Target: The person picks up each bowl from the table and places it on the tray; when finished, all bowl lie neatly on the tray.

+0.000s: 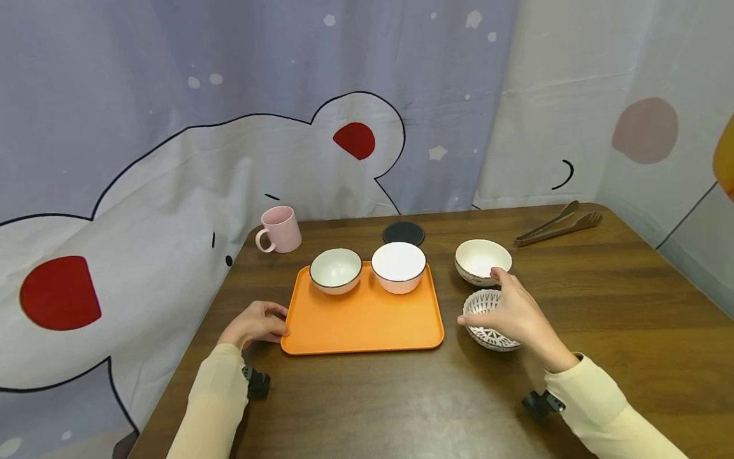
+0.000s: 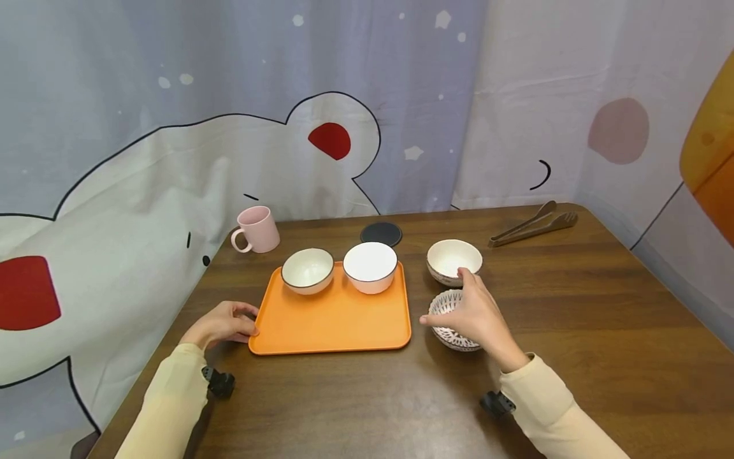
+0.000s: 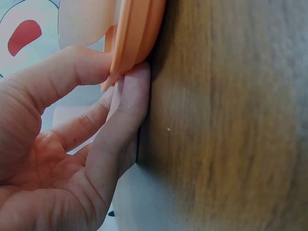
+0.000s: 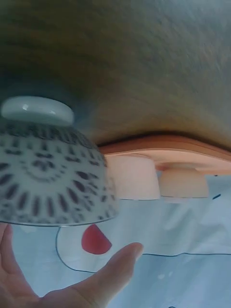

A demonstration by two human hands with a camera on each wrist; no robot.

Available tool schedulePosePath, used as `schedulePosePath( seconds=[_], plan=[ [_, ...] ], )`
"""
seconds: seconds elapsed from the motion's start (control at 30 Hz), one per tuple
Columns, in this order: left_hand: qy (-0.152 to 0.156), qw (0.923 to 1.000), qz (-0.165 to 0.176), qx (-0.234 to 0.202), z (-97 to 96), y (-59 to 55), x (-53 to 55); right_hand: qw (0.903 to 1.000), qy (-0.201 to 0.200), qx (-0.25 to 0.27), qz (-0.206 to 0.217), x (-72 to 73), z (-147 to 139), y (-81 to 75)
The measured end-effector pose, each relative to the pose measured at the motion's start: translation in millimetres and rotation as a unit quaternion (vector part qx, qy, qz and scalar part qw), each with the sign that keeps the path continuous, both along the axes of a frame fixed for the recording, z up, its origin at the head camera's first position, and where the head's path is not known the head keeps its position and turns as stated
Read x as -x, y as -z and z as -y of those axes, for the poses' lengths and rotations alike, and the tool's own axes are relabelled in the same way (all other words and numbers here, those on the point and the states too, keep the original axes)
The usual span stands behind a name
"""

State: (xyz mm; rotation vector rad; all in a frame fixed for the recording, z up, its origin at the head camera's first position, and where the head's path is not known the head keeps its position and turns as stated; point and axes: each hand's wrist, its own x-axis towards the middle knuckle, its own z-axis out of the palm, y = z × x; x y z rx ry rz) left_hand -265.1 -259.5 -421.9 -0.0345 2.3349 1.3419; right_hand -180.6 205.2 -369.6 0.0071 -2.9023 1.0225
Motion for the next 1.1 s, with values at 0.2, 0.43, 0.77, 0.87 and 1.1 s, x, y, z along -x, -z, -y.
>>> schedulePosePath(
  seconds=[0.2,0.43,0.77,0.87,1.1],
  plan=[
    [-0.01,0.9999,0.002,0.005,0.4,0.9,-1.3,0.9996,-0.018,-0.017,-0.016,-9.1,-14.9,8.0],
    [-0.012,0.9999,-0.003,0.005,0.7,-0.6,-1.6,0.9993,-0.031,-0.019,0.009,-15.8,-23.6,13.8],
    [-0.006,0.9999,-0.008,-0.002,-0.7,0.7,-3.6,0.999,-0.036,-0.026,0.005,-23.6,-30.2,26.6],
    [-0.005,1.0,-0.008,-0.002,-0.7,0.9,-3.5,0.9991,-0.031,-0.026,-0.014,-23.4,-29.6,29.1],
    [-0.008,0.9999,-0.006,0.0,-0.8,1.6,-2.8,0.9986,-0.006,-0.028,-0.045,-24.0,-25.4,35.3]
  ],
)
